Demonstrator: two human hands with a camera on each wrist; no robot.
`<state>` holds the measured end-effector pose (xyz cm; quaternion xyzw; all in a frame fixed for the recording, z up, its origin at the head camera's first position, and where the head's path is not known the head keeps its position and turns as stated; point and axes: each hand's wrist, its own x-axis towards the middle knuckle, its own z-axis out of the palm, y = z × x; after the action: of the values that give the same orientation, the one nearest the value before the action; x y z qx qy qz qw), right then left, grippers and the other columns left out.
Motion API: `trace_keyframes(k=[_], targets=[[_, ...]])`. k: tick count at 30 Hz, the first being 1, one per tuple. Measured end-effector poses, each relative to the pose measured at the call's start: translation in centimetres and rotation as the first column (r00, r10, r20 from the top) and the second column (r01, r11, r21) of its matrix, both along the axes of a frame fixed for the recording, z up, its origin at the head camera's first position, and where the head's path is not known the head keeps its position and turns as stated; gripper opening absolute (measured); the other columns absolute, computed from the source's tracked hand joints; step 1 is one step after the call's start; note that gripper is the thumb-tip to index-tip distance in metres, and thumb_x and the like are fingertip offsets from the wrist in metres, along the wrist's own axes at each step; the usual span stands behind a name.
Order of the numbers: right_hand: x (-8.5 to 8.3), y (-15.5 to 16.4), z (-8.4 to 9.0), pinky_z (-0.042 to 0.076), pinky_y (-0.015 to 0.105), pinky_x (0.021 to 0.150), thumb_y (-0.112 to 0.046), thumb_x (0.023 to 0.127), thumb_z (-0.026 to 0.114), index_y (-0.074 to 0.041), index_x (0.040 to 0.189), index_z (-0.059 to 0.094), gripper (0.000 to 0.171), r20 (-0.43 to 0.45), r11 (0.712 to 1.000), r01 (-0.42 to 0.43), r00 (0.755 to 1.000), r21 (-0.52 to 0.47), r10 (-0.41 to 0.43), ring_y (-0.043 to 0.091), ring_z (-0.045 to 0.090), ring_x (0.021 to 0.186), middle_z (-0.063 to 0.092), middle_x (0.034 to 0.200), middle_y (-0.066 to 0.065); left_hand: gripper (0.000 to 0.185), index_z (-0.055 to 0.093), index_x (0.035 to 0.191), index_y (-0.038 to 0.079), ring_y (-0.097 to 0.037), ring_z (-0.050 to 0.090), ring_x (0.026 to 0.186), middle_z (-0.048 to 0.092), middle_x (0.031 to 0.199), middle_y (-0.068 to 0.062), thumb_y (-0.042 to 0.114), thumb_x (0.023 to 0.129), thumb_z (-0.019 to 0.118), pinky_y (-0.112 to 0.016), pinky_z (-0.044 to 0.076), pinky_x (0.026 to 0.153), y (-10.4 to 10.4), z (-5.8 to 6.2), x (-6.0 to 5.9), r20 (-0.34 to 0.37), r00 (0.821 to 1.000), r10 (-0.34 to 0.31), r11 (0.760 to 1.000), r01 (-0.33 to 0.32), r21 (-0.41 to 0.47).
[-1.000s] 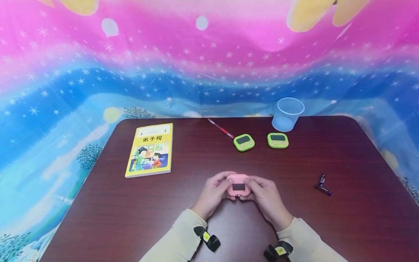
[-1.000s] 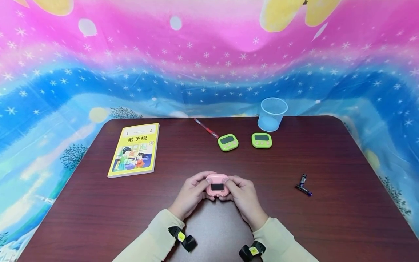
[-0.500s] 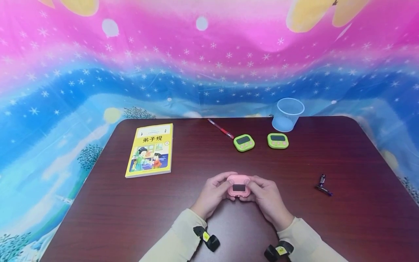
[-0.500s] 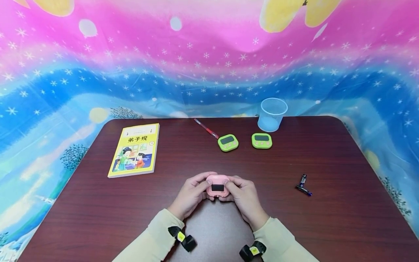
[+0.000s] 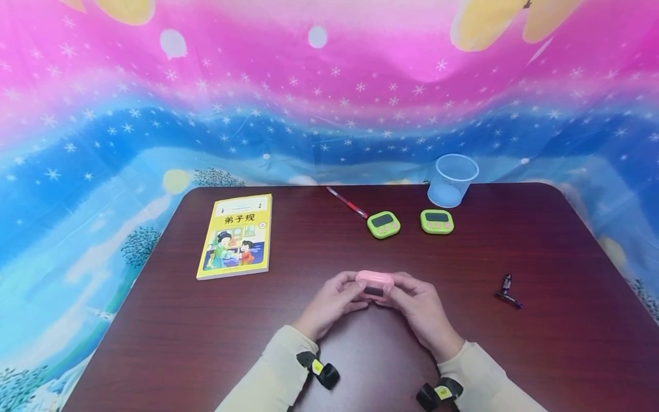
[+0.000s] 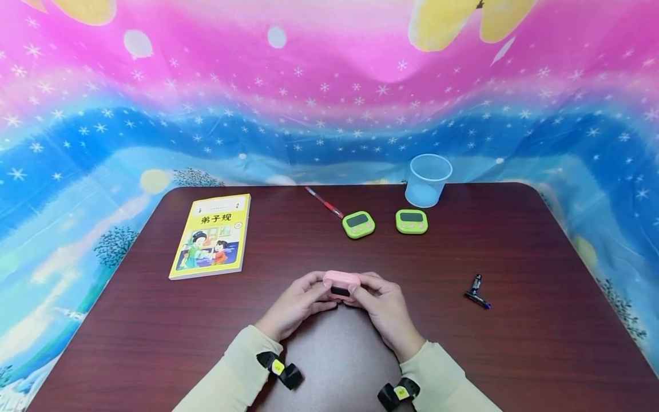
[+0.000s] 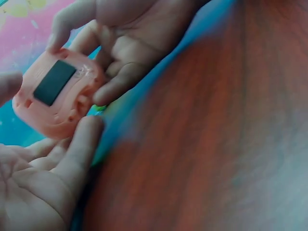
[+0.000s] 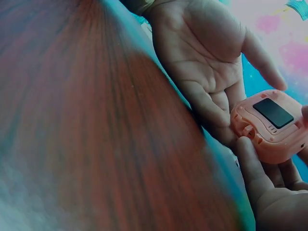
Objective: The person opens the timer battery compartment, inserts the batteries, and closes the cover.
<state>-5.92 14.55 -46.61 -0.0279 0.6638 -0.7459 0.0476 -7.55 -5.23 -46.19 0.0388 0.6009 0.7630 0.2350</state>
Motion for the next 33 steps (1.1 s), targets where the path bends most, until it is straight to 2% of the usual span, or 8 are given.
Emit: trace_keyframes(k=[6,9,13,19,22,27,33], targets=[[0.1,0.2,0.2,0.058,0.025,0.088,-0.011,0.091,0.074,0.001,0.116,0.073,0.027,-0.135,0.991,-0.023,0.99,0.132,0.041,0.017,0.064,0.108,0.067,0.115,0.013,0.05,0.05,0.129,-0.014,-0.031,0.069,0.099,0.064,0.113,-0.024,0.03,0.105,0.053,-0.042,0.058,0.093,-1.3,0.5,-0.5,0.051,0.992,-0.112,0.993,0.114,-0.022],[0.1,0.4,0.2,0.054,0.02,0.091,-0.009,0.089,0.076,0.0,0.116,0.073,0.028,-0.17,0.982,-0.038,0.983,0.183,0.069,0.015,0.062,0.111,0.066,0.116,0.013,0.049,0.052,0.128,-0.014,-0.032,0.069,0.1,0.065,0.115,-0.026,0.03,0.105,0.053,-0.043,0.058,0.093,-1.6,0.5,-0.7,0.055,0.989,-0.141,0.99,0.142,-0.02],[0.2,0.5,0.2,0.055,0.02,0.092,0.0,0.088,0.075,0.002,0.117,0.072,0.029,-0.203,0.98,-0.073,0.973,0.184,0.11,0.014,0.06,0.113,0.063,0.117,0.017,0.045,0.053,0.129,-0.014,-0.032,0.068,0.103,0.065,0.12,-0.024,0.023,0.104,0.056,-0.043,0.057,0.095,-1.7,0.4,-0.8,0.042,0.987,-0.155,0.988,0.156,-0.011],[0.1,0.6,0.3,0.054,0.025,0.098,0.01,0.086,0.071,0.011,0.121,0.066,0.036,-0.243,0.986,-0.13,0.958,0.104,0.152,0.013,0.06,0.119,0.056,0.13,0.024,0.047,0.048,0.135,-0.015,-0.026,0.067,0.107,0.062,0.125,-0.024,0.011,0.099,0.063,-0.042,0.055,0.099,-1.7,0.3,-0.8,-0.016,0.992,-0.124,0.991,0.125,0.039],[0.0,0.6,0.3,0.052,0.028,0.101,0.012,0.084,0.072,0.009,0.126,0.063,0.043,-0.245,0.988,-0.13,0.958,0.088,0.148,0.014,0.058,0.123,0.053,0.137,0.025,0.055,0.046,0.141,-0.009,-0.021,0.067,0.107,0.061,0.129,-0.022,0.005,0.093,0.07,-0.038,0.056,0.097,-1.7,0.4,-0.9,-0.047,0.995,-0.084,0.995,0.086,0.041],[-0.2,0.5,0.2,0.054,0.028,0.098,0.009,0.085,0.073,0.004,0.139,0.054,0.058,-0.176,0.988,-0.109,0.976,0.108,0.127,0.014,0.06,0.121,0.052,0.142,0.022,0.067,0.044,0.146,-0.003,-0.017,0.068,0.097,0.058,0.132,-0.018,-0.004,0.087,0.074,-0.029,0.059,0.088,-1.8,0.5,-0.9,-0.103,0.994,-0.038,0.999,0.039,0.009],[-0.3,0.6,0.2,0.056,0.027,0.094,0.003,0.084,0.077,0.0,0.147,0.045,0.07,-0.114,0.985,-0.107,0.986,0.137,0.123,0.017,0.063,0.116,0.054,0.142,0.018,0.076,0.039,0.152,0.003,-0.016,0.067,0.097,0.053,0.14,-0.016,-0.01,0.085,0.073,-0.025,0.06,0.084,-1.7,0.5,-1.0,-0.149,0.988,-0.045,0.999,0.048,0.013]])
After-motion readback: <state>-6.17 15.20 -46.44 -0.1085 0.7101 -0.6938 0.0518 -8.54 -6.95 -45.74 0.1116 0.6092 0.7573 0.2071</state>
